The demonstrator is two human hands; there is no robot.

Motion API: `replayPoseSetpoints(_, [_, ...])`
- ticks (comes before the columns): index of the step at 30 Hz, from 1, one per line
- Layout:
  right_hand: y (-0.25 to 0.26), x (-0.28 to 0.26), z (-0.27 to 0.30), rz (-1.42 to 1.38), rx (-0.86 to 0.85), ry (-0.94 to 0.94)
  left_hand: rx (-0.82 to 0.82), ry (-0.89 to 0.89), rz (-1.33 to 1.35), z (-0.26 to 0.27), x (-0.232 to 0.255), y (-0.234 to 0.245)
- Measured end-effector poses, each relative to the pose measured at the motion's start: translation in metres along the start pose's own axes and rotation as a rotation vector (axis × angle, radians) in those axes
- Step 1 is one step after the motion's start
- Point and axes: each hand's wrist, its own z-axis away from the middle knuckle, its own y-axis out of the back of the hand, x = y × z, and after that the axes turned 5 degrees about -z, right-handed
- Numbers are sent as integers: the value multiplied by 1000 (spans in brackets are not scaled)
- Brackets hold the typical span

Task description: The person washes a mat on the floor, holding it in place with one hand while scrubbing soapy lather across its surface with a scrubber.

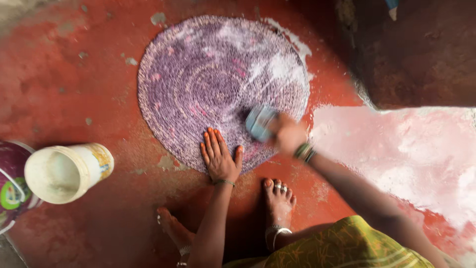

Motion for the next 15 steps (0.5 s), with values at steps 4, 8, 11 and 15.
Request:
replayPoseSetpoints(4, [6, -21, 20, -210, -278, -23, -247, -5, -342, -3, 0, 0])
replayPoseSetpoints(8, [56, 81, -26, 33, 145, -64, 47, -17, 3, 0, -2, -11])
replayPoseSetpoints(11, [75, 114, -44, 302, 91, -216, 49, -19, 10, 3, -3, -9])
replayPoseSetpoints(15, [25, 65, -17, -13, 189, 172, 49, -18, 6, -1, 0, -4])
